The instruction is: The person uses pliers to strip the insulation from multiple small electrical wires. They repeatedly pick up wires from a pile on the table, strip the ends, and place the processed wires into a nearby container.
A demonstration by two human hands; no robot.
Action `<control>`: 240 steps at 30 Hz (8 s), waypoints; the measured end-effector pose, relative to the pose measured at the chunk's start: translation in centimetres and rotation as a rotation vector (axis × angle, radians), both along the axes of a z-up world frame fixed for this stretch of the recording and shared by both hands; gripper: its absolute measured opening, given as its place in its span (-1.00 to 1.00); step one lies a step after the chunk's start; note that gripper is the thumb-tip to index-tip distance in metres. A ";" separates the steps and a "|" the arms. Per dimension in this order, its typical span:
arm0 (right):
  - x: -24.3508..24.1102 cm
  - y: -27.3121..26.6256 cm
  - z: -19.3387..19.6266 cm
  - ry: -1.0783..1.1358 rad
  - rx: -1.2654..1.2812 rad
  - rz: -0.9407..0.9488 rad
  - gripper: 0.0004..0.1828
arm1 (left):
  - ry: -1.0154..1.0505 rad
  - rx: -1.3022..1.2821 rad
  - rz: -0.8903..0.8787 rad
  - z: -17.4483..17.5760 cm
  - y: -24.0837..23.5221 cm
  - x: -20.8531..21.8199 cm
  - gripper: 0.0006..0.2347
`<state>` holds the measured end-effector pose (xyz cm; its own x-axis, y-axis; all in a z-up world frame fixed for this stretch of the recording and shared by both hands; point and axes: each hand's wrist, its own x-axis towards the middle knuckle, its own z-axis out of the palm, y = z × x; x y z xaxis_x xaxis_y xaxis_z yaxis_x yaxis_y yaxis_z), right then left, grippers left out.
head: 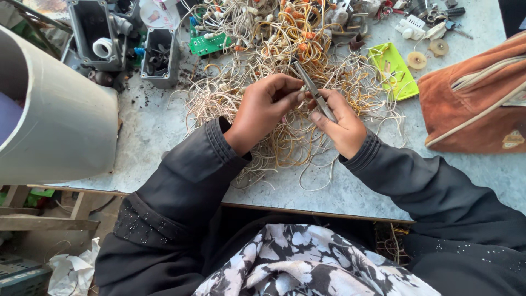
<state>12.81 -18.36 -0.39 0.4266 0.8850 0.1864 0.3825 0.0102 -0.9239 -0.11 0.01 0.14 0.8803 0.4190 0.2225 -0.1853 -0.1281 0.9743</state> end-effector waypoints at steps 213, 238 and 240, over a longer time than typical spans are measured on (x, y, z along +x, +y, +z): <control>0.5 -2.5 2.2 0.007 -0.259 0.028 0.00 | -0.075 -0.151 -0.310 2.6 -0.2 0.4 -0.77; 1.5 -0.7 4.4 -0.612 0.099 -0.091 -0.74 | -0.256 -0.370 -0.327 1.3 -0.5 0.6 -0.69; 1.3 -0.7 4.4 -0.651 0.071 -0.128 -0.73 | -0.260 -0.378 -0.305 1.0 -0.5 0.9 -0.69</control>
<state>14.14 -19.03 3.96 0.3083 0.8107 0.4976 0.8640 -0.0198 -0.5031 0.76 -0.52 1.19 0.9103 0.2464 0.3327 -0.4003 0.3191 0.8590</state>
